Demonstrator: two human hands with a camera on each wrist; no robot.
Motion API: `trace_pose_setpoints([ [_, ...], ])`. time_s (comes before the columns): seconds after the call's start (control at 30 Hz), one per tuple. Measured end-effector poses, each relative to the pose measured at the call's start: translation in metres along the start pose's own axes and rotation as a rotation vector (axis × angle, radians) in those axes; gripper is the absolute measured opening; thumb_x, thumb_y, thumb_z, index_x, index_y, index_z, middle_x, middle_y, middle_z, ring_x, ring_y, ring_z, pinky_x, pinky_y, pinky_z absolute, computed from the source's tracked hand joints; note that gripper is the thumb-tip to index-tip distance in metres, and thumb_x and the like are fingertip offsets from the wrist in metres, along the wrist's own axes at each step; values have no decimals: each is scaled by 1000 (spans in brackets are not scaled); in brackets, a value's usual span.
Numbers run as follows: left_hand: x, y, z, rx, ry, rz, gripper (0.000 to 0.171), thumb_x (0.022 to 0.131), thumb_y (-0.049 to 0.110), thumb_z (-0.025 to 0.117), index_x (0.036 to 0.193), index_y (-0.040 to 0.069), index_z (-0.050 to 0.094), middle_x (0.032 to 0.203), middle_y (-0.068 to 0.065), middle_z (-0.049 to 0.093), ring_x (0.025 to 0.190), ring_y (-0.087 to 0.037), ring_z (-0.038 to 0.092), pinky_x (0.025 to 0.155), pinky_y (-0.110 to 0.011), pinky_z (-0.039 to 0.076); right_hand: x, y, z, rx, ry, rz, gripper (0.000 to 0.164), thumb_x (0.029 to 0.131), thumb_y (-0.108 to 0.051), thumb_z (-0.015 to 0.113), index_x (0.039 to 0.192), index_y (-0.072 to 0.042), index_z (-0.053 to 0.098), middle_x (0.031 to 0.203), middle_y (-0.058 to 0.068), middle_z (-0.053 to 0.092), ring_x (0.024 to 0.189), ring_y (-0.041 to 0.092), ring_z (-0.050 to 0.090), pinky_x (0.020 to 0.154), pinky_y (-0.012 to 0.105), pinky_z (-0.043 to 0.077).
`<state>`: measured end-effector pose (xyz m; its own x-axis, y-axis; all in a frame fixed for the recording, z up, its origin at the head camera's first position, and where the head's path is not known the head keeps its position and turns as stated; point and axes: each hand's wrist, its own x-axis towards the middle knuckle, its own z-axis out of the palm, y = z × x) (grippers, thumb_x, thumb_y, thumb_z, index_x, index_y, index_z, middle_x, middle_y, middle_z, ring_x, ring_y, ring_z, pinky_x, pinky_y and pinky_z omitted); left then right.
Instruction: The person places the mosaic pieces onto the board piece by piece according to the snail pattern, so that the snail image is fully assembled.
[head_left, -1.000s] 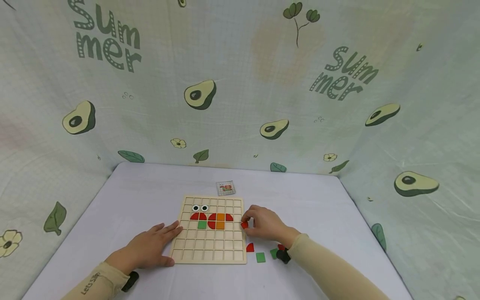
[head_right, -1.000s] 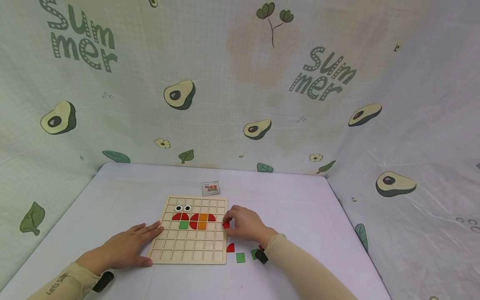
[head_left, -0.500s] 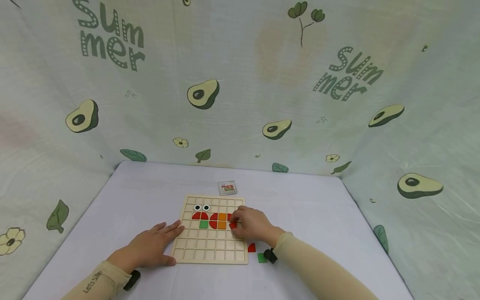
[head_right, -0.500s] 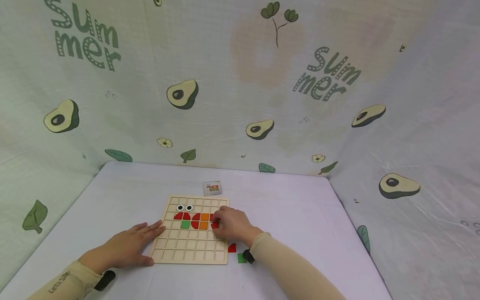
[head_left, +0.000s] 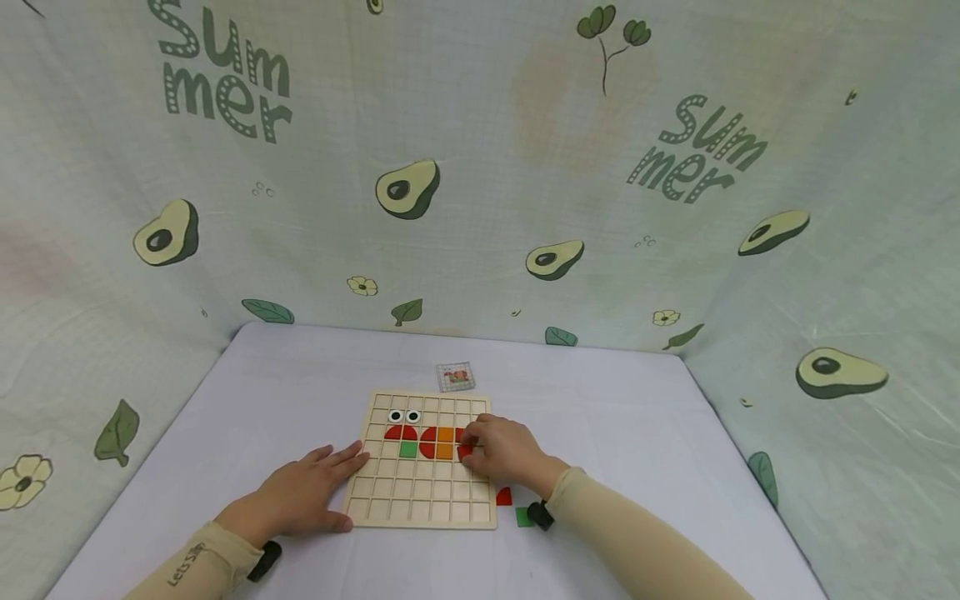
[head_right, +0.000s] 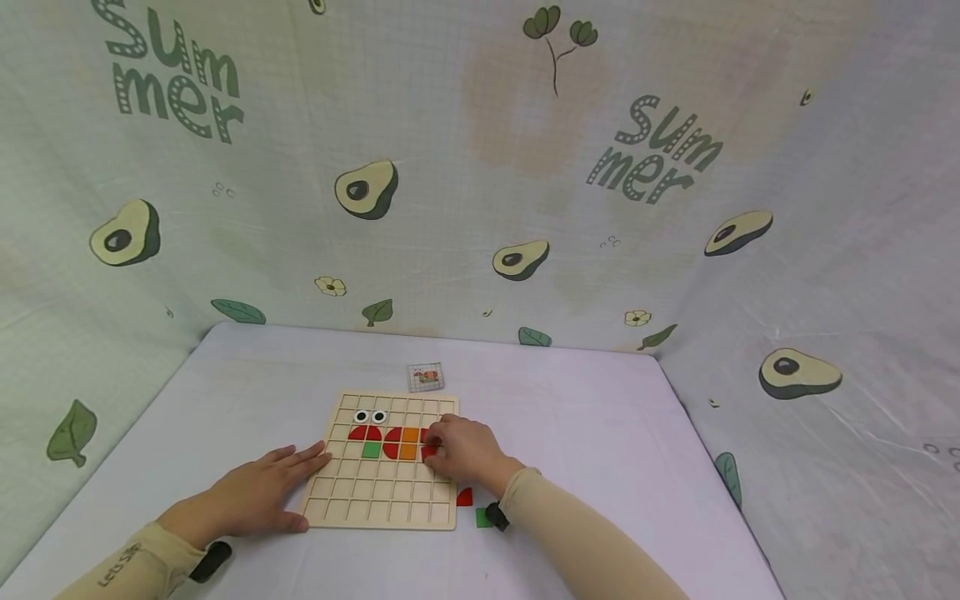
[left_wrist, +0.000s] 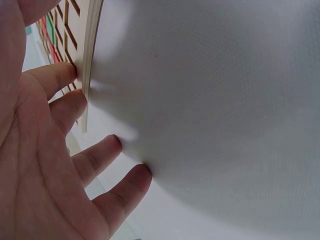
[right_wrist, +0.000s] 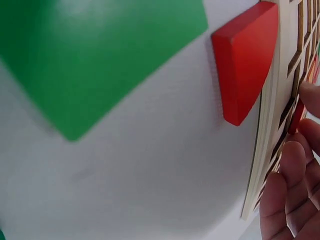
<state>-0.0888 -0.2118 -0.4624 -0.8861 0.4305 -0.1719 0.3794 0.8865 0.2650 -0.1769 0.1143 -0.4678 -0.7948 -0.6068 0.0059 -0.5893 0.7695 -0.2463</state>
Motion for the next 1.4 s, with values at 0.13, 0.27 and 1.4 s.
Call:
trace_pose_setpoints([
  [0.13,0,0,1,3,0,-4,92,74,55,81,149,13,48,157,-7,38,132,-52,40,92,-68,43,0,-1,0,1,8,2,21,88,-31,76,106,-19,73,93,-12,61,78,5,55,71,25,51],
  [0.27,0,0,1,1,3,-4,92,74,55,82,149,13,48,157,-7,39,131,-52,41,92,-69,43,-1,-2,1,-6,14,4,20,88,-30,76,105,-20,73,93,-13,61,78,5,55,71,25,51],
  [1.4,0,1,0,9,17,16,91,73,53,83,147,11,50,155,-9,41,128,-54,43,92,-67,44,-33,17,-19,41,-1,41,24,85,-25,76,108,-18,74,89,-12,61,72,5,51,65,23,48],
])
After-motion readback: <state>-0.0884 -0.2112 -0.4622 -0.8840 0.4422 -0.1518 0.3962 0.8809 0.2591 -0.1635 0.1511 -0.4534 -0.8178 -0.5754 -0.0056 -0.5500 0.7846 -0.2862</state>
